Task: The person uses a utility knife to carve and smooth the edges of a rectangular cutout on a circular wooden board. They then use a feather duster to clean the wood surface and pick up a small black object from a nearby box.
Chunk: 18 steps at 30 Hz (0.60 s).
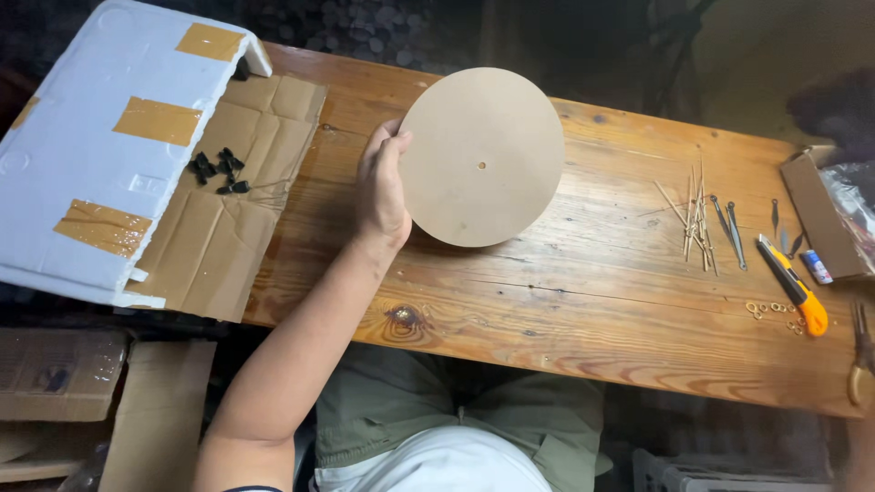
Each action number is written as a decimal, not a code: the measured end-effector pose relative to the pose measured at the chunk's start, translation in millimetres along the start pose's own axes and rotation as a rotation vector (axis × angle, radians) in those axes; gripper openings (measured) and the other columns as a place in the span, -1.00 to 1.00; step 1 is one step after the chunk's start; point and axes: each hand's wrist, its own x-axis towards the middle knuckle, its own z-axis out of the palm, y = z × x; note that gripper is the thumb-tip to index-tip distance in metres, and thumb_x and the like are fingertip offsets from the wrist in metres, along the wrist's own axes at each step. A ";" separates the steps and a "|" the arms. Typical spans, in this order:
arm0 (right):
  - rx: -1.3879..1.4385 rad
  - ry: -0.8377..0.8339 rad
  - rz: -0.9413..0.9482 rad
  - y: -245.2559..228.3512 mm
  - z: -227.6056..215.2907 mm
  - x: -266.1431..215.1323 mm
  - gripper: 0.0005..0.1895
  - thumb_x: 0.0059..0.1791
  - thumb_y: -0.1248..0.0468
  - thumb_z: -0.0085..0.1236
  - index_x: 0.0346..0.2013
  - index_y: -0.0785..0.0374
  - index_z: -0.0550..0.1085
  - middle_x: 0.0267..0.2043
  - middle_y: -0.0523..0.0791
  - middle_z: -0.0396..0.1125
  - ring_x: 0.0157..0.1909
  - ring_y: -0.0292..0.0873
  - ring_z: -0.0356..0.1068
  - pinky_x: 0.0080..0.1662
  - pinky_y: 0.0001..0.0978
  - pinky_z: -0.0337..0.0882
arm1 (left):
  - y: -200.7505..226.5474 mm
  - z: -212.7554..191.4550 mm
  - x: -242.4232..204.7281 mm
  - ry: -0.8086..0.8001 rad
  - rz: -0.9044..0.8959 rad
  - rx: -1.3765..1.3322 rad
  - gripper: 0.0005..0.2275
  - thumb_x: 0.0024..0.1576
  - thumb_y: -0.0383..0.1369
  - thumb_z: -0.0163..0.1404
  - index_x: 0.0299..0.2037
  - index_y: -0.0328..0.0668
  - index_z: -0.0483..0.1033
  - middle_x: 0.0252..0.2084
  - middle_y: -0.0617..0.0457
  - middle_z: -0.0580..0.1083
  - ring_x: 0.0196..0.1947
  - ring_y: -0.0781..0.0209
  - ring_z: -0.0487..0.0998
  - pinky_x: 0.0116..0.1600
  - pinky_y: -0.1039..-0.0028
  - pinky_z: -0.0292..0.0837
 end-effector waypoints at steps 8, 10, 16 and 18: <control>0.491 -0.226 -0.030 -330.5 286.7 44.6 -0.31 0.17 0.30 -0.04 0.49 0.44 -0.11 0.30 0.37 0.14 0.33 0.34 0.23 0.21 0.30 0.34 | 14.9 31.6 -0.4 -0.185 0.158 0.090 -0.75 0.18 -0.20 -0.02 -0.05 -0.08 0.57 -0.33 0.15 0.47 -0.29 0.43 0.50 -0.09 0.56 0.54; 0.734 -0.115 0.117 -323.5 320.8 58.7 -0.56 0.16 0.27 0.04 0.27 0.36 0.19 0.13 0.20 0.32 0.16 0.17 0.40 0.13 0.11 0.47 | 7.9 31.7 4.5 -0.197 0.178 0.092 -0.76 0.19 -0.20 -0.02 -0.04 -0.06 0.57 -0.31 0.16 0.47 -0.27 0.44 0.49 -0.07 0.56 0.53; 0.979 0.113 0.307 -340.5 347.3 64.5 -0.78 0.11 0.19 0.17 0.00 0.23 0.52 -0.11 0.06 0.53 -0.10 0.02 0.60 -0.03 -0.05 0.64 | -4.0 19.4 6.8 -0.256 0.522 0.657 -0.41 0.15 0.04 0.11 0.26 -0.13 0.28 0.04 -0.11 0.45 0.07 0.02 0.52 0.14 0.17 0.53; 0.984 0.130 0.327 -337.4 346.2 62.8 -0.79 0.11 0.19 0.18 -0.03 0.21 0.52 -0.14 0.07 0.53 -0.13 0.02 0.61 -0.06 -0.06 0.66 | 2.4 23.9 -0.7 -0.262 0.596 0.836 -0.15 0.03 0.20 0.22 0.34 -0.21 0.14 0.15 -0.25 0.40 0.18 -0.21 0.51 0.20 0.01 0.53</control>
